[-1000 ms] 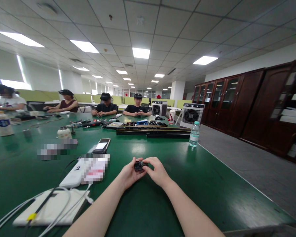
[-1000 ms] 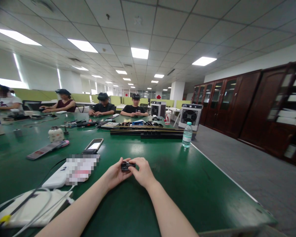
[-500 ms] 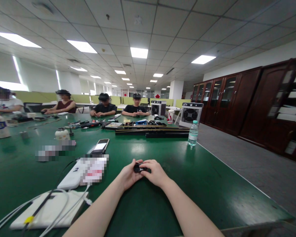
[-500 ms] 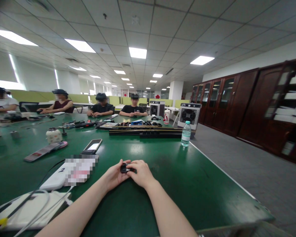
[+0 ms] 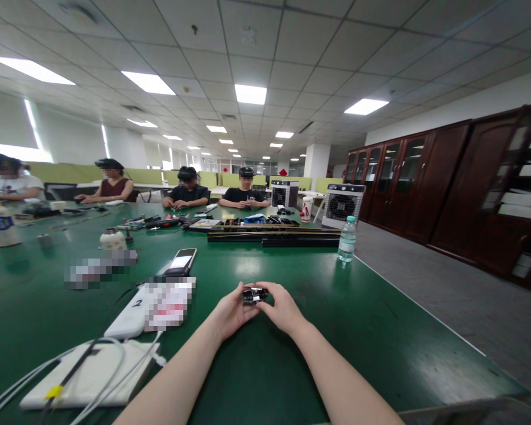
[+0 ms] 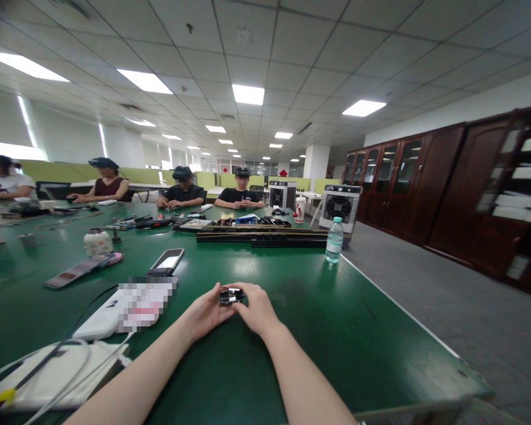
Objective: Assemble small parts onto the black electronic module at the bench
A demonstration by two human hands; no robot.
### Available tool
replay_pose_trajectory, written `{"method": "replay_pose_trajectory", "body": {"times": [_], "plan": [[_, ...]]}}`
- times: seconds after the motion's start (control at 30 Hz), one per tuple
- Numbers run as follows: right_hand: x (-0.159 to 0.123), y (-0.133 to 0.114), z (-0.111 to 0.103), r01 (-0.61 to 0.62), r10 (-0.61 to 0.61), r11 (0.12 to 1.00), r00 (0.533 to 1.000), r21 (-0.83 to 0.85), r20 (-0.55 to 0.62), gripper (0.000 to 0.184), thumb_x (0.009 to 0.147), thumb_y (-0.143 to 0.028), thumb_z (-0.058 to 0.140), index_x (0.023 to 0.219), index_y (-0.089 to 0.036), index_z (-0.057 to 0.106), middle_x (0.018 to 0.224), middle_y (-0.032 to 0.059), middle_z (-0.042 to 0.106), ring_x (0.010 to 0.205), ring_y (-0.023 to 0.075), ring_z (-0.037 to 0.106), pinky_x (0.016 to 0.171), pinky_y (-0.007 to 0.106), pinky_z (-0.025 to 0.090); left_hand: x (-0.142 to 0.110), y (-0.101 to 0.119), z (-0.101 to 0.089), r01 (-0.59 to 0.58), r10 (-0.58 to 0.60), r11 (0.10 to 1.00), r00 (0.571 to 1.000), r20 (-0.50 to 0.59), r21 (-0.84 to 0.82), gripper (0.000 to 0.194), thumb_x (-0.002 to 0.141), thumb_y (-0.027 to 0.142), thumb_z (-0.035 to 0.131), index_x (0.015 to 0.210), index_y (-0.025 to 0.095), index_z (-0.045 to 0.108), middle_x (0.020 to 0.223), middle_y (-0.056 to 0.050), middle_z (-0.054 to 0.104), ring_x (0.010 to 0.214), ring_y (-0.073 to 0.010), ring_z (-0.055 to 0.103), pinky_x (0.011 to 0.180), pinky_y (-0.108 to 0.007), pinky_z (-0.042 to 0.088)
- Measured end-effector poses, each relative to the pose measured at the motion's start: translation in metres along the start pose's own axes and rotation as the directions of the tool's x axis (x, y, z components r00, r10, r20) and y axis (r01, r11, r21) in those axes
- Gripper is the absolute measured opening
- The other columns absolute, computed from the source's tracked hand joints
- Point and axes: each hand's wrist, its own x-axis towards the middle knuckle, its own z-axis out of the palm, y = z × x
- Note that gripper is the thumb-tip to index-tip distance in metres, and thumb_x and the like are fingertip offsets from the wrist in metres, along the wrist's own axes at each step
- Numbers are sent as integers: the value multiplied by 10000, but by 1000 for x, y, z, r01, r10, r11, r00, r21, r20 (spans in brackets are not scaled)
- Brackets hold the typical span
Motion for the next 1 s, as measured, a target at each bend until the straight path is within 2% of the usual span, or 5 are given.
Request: {"method": "replay_pose_trajectory", "body": {"times": [0.13, 0.4, 0.6, 0.77, 1.0], "plan": [[-1, 7, 3, -19, 19, 1000, 1000, 14, -23, 456, 700, -139, 591, 1140, -256, 568, 1121, 45, 627, 1059, 211, 562, 952, 428, 434, 5, -3, -7, -63, 63, 998, 998, -6, 8, 242, 852, 194, 531, 1088, 145, 538, 912, -104, 676, 716, -179, 680, 715, -309, 546], [-2, 10, 5, -52, 55, 996, 997, 71, -48, 467, 699, -137, 582, 1157, -221, 550, 1122, 58, 625, 1026, 196, 578, 945, 402, 451, 5, -3, -5, -113, 115, 993, 992, -46, 44, 241, 853, 172, 532, 1093, 169, 510, 927, -95, 678, 713, -169, 685, 704, -297, 549], [-1, 11, 5, -35, 40, 997, 995, 66, -87, 447, 705, -135, 575, 1140, -236, 559, 1114, 47, 627, 1038, 195, 575, 951, 408, 448, 5, -2, -5, -80, 80, 997, 996, -42, 7, 247, 867, 202, 512, 1109, 153, 522, 915, -108, 683, 714, -178, 690, 714, -305, 550], [-1, 10, 4, -22, 29, 997, 995, 68, -97, 441, 710, -123, 550, 1136, -237, 560, 1113, 52, 620, 1046, 198, 571, 954, 411, 449, 4, -1, -6, -96, 95, 995, 995, 11, 10, 309, 824, 82, 525, 1122, 162, 509, 947, -109, 676, 764, -183, 693, 767, -313, 541], [-1, 7, 3, -21, 28, 997, 994, 72, -103, 439, 698, -120, 546, 1125, -221, 560, 1097, 58, 617, 1031, 196, 570, 945, 400, 456, 5, -2, -5, -101, 102, 994, 994, -34, 43, 328, 817, 30, 478, 1122, 151, 483, 959, -129, 674, 730, -180, 696, 716, -292, 551]]}}
